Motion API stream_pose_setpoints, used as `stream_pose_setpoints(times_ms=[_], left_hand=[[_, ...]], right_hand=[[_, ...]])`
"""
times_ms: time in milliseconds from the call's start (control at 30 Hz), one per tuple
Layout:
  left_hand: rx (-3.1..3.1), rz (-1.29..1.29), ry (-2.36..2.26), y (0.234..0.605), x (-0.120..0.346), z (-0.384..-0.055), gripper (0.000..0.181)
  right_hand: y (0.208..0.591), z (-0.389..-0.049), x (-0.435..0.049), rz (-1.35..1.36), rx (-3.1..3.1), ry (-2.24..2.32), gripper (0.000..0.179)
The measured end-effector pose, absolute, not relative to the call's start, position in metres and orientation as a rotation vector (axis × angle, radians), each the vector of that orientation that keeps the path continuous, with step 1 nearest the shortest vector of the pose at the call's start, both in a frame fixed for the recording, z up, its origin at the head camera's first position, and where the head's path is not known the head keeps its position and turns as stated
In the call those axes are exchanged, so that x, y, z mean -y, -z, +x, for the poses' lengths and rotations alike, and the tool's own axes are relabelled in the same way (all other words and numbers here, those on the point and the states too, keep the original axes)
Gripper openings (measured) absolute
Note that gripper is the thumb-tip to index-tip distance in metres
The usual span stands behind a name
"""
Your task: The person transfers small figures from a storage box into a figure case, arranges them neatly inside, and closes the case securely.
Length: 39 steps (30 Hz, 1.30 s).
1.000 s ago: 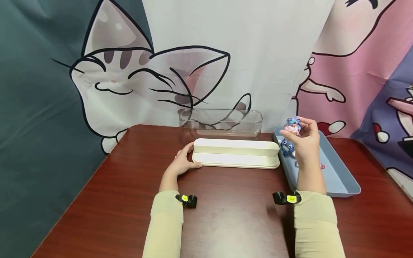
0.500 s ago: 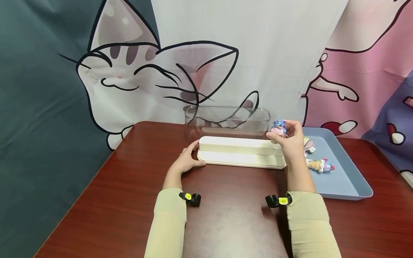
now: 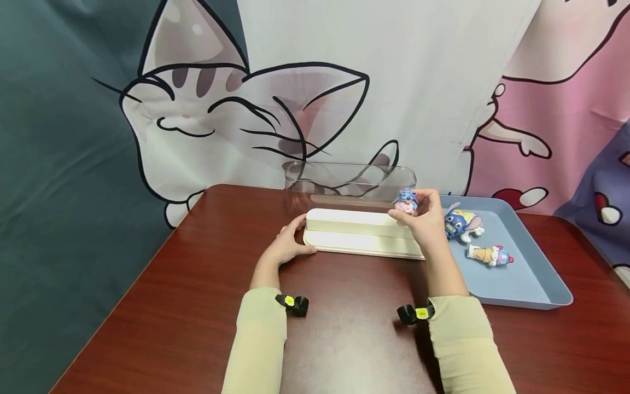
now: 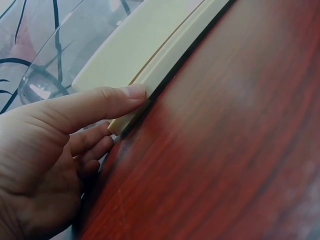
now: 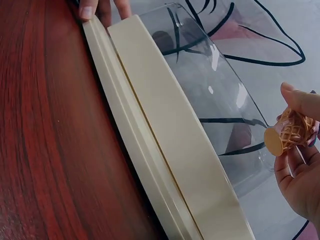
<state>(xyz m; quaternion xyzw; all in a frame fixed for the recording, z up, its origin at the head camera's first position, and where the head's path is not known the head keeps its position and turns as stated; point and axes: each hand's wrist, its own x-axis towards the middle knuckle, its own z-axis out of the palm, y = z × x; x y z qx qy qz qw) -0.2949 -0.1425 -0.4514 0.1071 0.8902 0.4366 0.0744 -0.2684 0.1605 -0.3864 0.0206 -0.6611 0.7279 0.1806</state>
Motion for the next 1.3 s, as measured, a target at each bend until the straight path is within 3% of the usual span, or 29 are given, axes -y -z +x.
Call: stream_pose_setpoints(times_ms=[400,833,1300], left_hand=[[-2.660,0.328,-1.321,0.454,0.144,-0.296,0.092],[-2.658,0.329,-1.323,0.452,0.143,-0.294,0.092],[-2.664,0.336,-1.310,0.449,0.143,-0.293,0.092]], right_hand=[[0.393,-0.267,-0.148,0.228,1.955,-1.975,0.054],[0.371,-0.249,-0.135,0.104,2.088,-1.807,0.045],[0.383,-0.261,-0.140,0.345,2.477,-1.690,0.064]])
